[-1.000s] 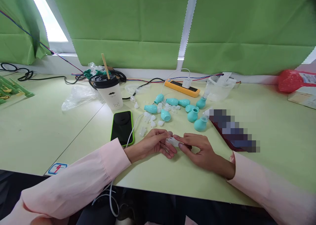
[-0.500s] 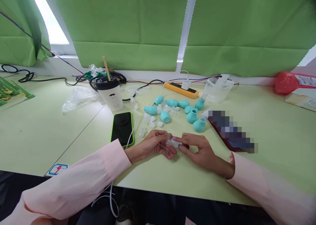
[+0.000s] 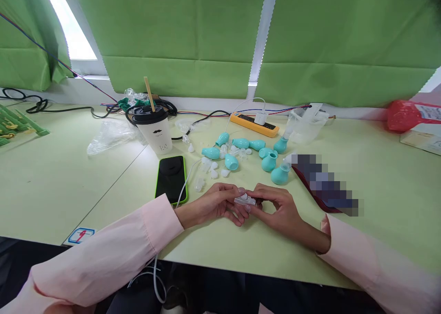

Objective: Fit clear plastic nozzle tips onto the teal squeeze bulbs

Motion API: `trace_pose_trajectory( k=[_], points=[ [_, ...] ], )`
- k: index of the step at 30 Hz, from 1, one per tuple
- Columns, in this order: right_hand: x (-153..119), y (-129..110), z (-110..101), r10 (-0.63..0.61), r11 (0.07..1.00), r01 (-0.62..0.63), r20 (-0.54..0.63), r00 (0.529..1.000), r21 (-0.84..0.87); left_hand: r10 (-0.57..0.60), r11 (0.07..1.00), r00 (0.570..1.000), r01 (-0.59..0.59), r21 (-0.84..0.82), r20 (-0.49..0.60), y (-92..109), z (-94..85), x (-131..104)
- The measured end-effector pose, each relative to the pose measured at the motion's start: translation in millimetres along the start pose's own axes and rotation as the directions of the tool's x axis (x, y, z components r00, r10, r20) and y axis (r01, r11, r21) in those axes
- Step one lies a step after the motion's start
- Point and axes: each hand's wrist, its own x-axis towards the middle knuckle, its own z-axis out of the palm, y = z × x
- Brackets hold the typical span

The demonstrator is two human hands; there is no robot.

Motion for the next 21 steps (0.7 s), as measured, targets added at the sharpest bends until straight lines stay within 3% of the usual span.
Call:
trace_pose_trajectory(
  k=[12,18,21],
  points=[
    [-1,1,4,-0.084,0.996,0.084,0.0,0.997,0.009,0.039,0.996,0.997,-0.033,0.087,-0.067,-1,0.5,1],
    [13,7,-4,0.098,0.99,-0.1,0.022,0.995,0.102,0.079,0.997,0.997,-0.079,-0.022,-0.015,-1,-3.5,1],
    [25,14,-2,0.111,0.994,-0.111,0.005,0.994,0.001,0.088,0.996,0.996,-0.088,-0.007,0.001,-1,-3.3,0]
  ],
)
